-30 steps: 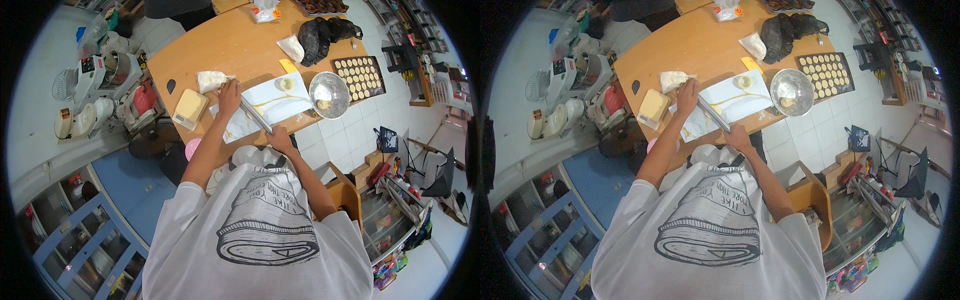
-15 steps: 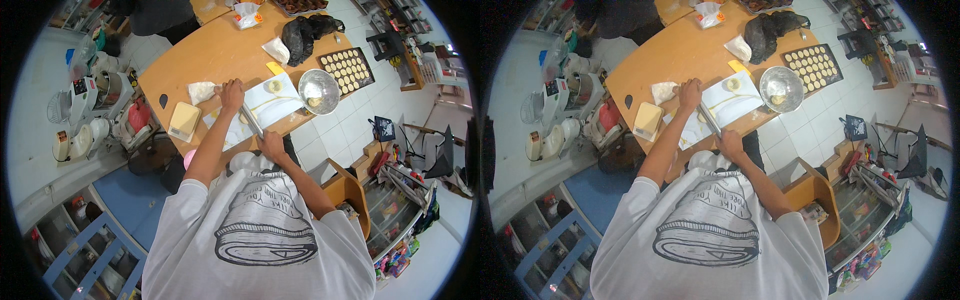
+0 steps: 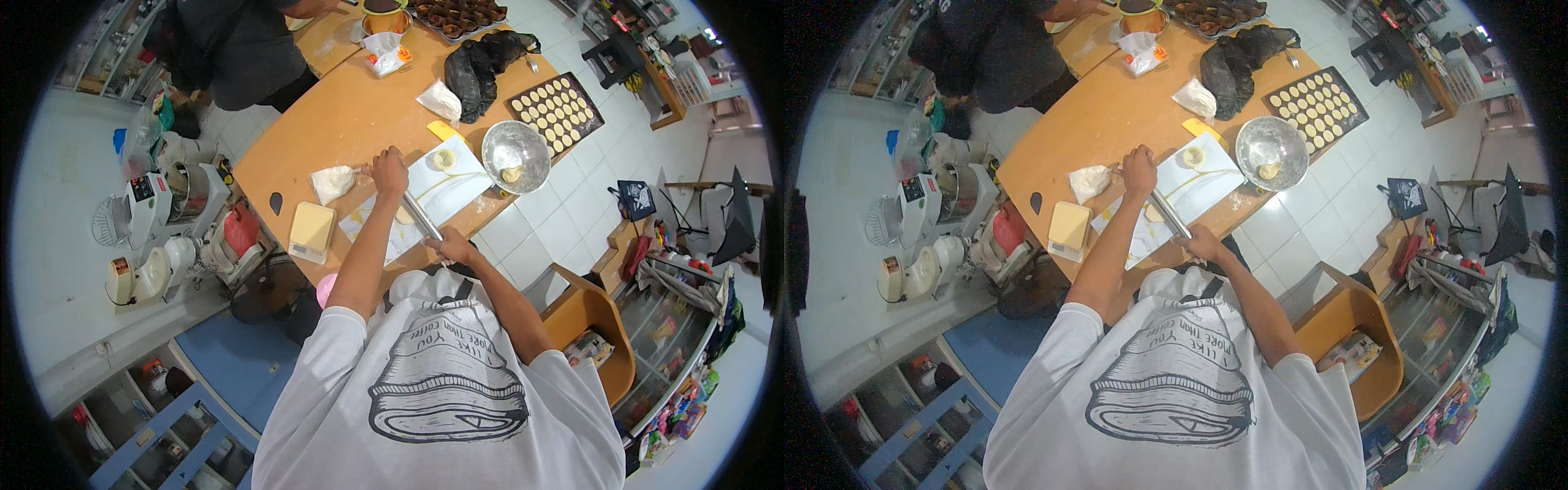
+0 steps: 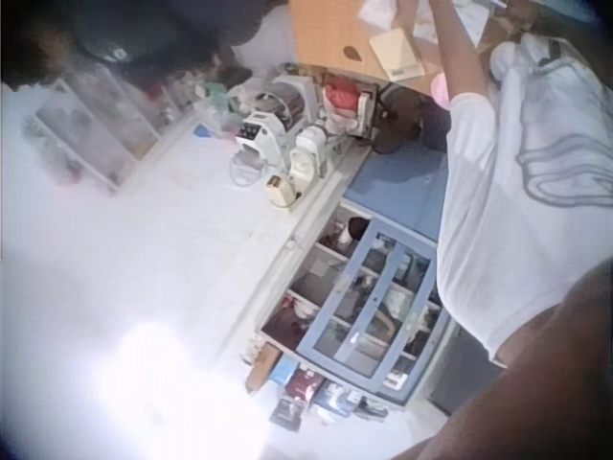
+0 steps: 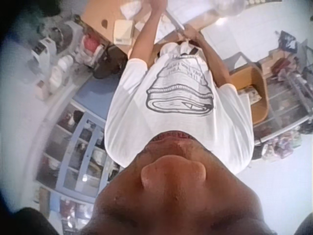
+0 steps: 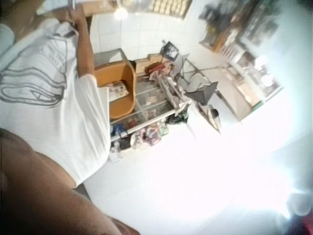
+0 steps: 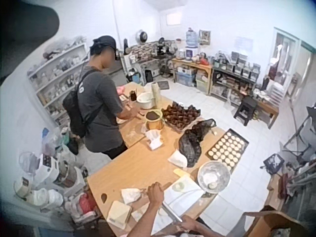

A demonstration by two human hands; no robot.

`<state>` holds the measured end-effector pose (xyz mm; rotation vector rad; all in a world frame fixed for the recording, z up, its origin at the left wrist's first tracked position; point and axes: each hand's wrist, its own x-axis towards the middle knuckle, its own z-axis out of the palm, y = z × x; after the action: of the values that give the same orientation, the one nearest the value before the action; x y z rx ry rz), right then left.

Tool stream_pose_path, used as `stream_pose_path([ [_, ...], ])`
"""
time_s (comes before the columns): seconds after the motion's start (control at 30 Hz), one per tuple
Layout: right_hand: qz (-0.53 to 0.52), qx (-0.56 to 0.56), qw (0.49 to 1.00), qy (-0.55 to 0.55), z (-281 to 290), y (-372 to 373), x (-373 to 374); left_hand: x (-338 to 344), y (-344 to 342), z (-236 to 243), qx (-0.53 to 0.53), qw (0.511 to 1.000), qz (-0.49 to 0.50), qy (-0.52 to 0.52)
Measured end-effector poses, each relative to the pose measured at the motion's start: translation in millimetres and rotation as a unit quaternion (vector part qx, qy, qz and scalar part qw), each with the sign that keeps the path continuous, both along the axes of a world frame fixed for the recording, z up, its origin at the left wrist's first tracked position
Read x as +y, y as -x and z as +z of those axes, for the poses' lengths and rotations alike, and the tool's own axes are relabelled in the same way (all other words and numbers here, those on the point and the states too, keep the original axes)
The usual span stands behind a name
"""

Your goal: The person flattens dough rounds, adds a portion of filling by hand, shapes them into balls, and places them onto a baking tray, occasionally using a metal scraper to assist with the dough.

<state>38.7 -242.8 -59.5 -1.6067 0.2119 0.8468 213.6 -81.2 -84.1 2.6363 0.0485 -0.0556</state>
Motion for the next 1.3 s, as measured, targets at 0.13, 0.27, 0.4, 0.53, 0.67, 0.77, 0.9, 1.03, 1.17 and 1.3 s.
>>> stream_pose_path([
  [0.13,0.029,-0.298,0.9,0.316,-3.9,14.7,4.1,-2.4,2.3,7.7,-0.046,0.998,-0.03,-0.003],
  [0.27,0.0,-0.183,0.909,0.374,7.4,23.3,16.9,3.1,13.2,15.0,-0.051,0.997,-0.019,-0.045],
  [0.4,-0.006,-0.186,0.914,0.361,-40.5,24.4,10.1,-8.2,9.9,26.0,-0.081,0.995,-0.041,-0.048],
  [0.53,0.006,-0.135,0.964,0.228,-34.5,7.6,-1.4,-7.6,3.7,23.8,-0.067,0.992,-0.059,-0.087],
  [0.67,0.06,0.246,0.937,-0.241,-30.5,-16.7,-34.7,-21.9,-8.6,26.4,-0.088,0.99,-0.106,0.023],
  [0.77,0.006,0.279,0.906,-0.318,-13.1,-10.9,-41.1,-12.1,-15.6,35.6,-0.027,0.961,-0.162,0.223],
  [0.9,-0.043,0.149,0.979,-0.132,8.9,-3.7,-30.7,11.2,-3.2,61.6,0.009,0.95,-0.187,0.25],
  [1.03,0.042,-0.053,0.994,0.091,3.9,3.8,-14.4,51.9,26.7,56.2,-0.057,0.963,-0.148,0.219],
  [1.17,0.066,-0.172,0.959,0.215,-26.3,21.9,2.7,59.2,38.6,25.8,-0.099,0.984,-0.146,0.016],
  [1.3,0.078,-0.195,0.939,0.274,-27.3,23.2,10.2,39.9,34.6,17.1,-0.062,0.992,-0.071,-0.085],
])
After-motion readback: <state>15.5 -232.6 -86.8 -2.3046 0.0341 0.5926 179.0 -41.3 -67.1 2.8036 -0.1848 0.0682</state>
